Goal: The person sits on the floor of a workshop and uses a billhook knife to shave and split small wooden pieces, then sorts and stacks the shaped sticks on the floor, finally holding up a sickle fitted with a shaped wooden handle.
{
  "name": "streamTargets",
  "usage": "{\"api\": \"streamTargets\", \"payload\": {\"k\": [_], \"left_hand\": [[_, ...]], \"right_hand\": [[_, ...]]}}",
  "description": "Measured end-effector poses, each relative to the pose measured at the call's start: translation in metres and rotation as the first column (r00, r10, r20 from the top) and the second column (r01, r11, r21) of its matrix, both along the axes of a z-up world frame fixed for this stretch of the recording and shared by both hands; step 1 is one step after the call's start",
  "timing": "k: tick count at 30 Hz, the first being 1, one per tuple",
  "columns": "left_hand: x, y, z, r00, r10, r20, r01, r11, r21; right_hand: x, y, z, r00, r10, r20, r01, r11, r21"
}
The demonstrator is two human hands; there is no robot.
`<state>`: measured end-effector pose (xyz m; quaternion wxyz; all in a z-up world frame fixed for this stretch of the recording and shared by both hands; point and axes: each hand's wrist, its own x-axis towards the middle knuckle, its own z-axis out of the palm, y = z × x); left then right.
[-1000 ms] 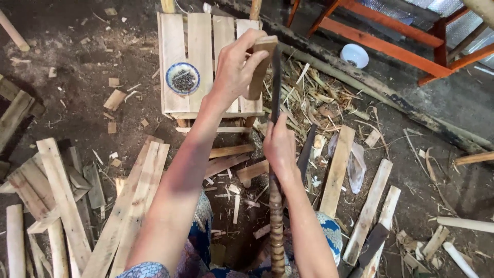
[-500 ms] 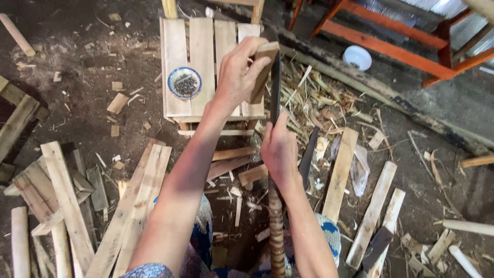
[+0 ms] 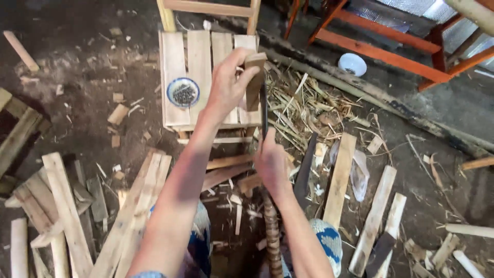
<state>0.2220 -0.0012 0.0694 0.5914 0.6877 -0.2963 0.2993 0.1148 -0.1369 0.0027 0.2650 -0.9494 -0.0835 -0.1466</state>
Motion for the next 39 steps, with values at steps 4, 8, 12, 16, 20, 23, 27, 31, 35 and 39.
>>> {"api": "streamTargets", "payload": {"k": [4,8,12,16,20,23,27,31,35,39], "left_hand": [[0.0,-0.004,-0.006,1.0,0.01,-0.005,-0.009,1.0,0.018],[0.005,-0.008,-0.013,0.999,0.02,0.049,-0.021,1.0,0.015],[0.001,-0.006,-0.015,0.996,0.019,0.082,-0.021,0.999,0.024],[-0.01,-0.002,0.003,0.998,0.056,-0.003,-0.056,0.998,0.027],[-0.012,-0.002,0.001,1.0,0.025,-0.018,-0.024,1.0,0.005],[-0.01,0.003,-0.003,0.995,0.093,-0.021,-0.093,0.996,0.01],[-0.004,0.002,-0.006,0.997,0.074,-0.014,-0.074,0.996,0.041],[-0.012,0.0,-0.002,0.998,0.069,-0.011,-0.068,0.997,0.041],[-0.009,0.005,-0.004,0.996,0.069,-0.051,-0.068,0.997,0.029],[-0.011,0.004,-0.001,0.995,0.096,-0.015,-0.096,0.995,0.035]], "right_hand": [[-0.001,0.0,0.004,0.998,0.049,-0.039,-0.039,0.973,0.228],[0.008,-0.007,-0.024,0.987,0.152,0.059,-0.162,0.959,0.232],[-0.002,0.0,0.001,0.981,0.142,0.131,-0.174,0.942,0.285],[0.008,-0.001,-0.016,0.976,0.166,0.14,-0.203,0.923,0.326],[-0.006,0.003,0.014,0.973,0.197,0.122,-0.229,0.899,0.374],[-0.004,0.007,0.001,0.989,0.107,0.098,-0.135,0.925,0.354],[-0.002,0.005,0.005,0.961,0.195,0.195,-0.249,0.918,0.308],[0.003,0.001,-0.029,0.962,0.118,0.246,-0.171,0.963,0.209],[-0.008,0.007,0.005,0.965,0.104,0.241,-0.152,0.969,0.193],[0.021,0.001,-0.058,0.952,0.121,0.28,-0.165,0.976,0.14]]}}
